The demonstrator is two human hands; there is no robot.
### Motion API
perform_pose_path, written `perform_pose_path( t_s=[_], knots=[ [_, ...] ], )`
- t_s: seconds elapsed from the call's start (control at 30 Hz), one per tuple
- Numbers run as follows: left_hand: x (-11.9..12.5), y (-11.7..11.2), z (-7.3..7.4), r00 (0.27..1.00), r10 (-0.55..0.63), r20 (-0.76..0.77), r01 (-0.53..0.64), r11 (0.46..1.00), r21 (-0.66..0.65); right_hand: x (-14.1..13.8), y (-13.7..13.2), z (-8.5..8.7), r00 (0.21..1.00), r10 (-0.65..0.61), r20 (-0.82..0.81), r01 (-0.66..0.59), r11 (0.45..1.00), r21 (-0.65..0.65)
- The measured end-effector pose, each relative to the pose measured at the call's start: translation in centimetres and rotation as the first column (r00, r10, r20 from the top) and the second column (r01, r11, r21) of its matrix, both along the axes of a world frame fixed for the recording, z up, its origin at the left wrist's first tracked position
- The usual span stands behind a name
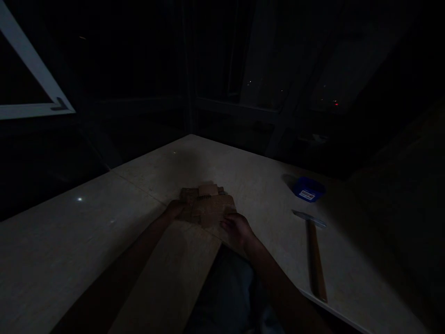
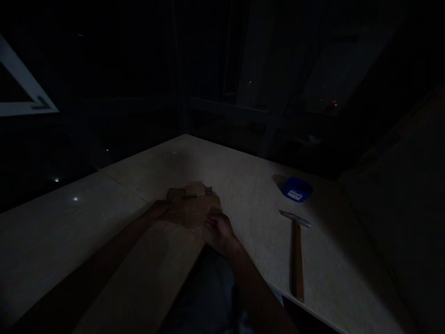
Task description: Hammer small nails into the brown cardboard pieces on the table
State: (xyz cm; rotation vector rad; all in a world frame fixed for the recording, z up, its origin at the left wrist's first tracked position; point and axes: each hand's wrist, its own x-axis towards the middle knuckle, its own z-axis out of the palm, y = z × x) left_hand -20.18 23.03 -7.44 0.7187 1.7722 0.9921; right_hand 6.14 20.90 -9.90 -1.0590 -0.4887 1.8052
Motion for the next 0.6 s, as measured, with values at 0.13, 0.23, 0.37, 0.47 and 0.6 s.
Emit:
perform_pose_path(
  t_s=[0.13,0.23,0.37,0.47,0.6],
  knots=[
    [-0.8,0.5,-0.3,0.97,0.034,-0.24,-0.027,0.999,0.035,1.2,-0.6,0.0,0.997,0.024,0.067,-0.026,1.0,0.016],
    [0.5,-0.3,-0.3,0.814,0.133,-0.566,-0.029,0.982,0.189,4.0,-0.9,0.7,0.936,0.178,0.304,-0.196,0.98,0.031],
    [3.1,-2.3,-0.6,0.729,0.101,-0.677,0.24,0.888,0.392,8.1,-0.2,2.1,0.766,0.188,0.615,-0.293,0.953,0.073],
    [4.1,-3.0,-1.3,0.733,-0.038,-0.68,0.43,0.8,0.419,9.0,1.4,3.0,0.726,-0.099,0.681,-0.175,0.93,0.323],
    [3.7,-2.8,-2.1,0.73,-0.131,-0.671,0.479,0.798,0.366,5.8,4.5,3.1,0.742,-0.206,0.637,-0.085,0.914,0.396]
  ],
)
